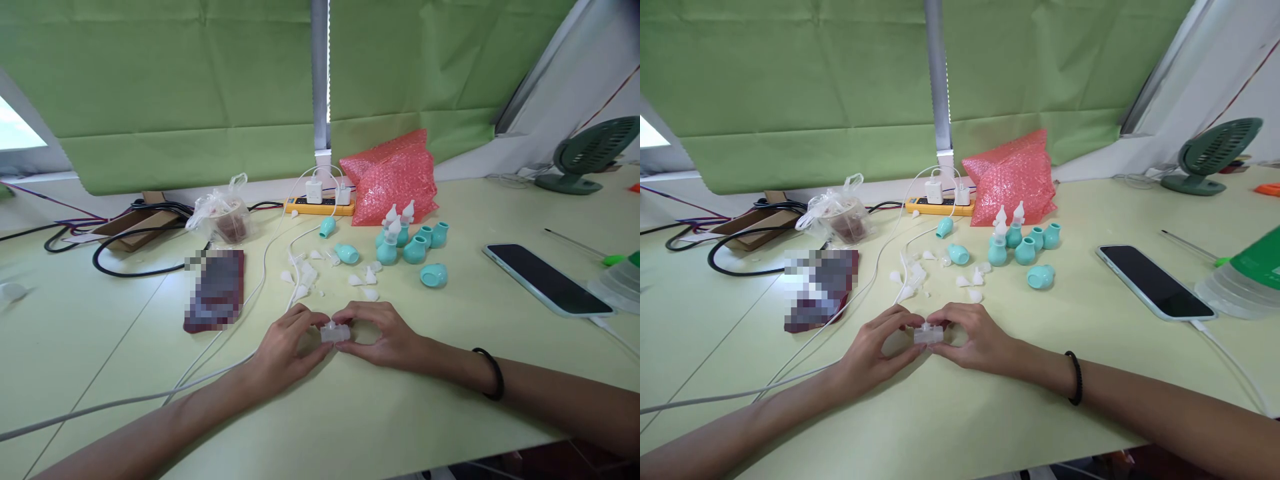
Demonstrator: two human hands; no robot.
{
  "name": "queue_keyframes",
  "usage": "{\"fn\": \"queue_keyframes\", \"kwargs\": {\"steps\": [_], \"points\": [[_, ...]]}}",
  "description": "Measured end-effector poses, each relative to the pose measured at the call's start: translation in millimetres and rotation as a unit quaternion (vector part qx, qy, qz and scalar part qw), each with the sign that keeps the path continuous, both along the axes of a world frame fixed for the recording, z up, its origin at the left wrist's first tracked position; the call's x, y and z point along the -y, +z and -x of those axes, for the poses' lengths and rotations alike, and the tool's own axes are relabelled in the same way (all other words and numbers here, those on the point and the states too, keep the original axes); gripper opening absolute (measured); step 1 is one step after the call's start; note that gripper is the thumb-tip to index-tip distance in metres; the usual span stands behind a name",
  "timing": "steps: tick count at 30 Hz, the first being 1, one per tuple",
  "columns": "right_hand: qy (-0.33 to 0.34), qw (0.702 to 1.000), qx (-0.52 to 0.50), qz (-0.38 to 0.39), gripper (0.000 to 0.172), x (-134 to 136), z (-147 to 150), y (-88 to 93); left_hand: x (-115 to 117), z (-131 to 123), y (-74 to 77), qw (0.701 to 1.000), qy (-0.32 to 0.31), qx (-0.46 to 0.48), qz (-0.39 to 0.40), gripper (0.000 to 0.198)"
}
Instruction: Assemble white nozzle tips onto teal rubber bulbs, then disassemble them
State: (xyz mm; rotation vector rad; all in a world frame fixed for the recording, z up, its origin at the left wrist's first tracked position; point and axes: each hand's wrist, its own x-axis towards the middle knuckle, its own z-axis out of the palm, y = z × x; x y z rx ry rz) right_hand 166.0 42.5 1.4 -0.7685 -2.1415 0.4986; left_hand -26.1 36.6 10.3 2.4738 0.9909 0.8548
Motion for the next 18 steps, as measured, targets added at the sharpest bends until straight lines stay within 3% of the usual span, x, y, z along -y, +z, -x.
{"fn": "queue_keyframes", "kwargs": {"steps": [18], "points": [[0.011, 1.000, 0.007, 0.011, 0.022, -0.9, -0.2, -2.3, 0.5, -0.9, 1.7, 0.999, -0.020, 0.003, -0.029, 0.018]]}}
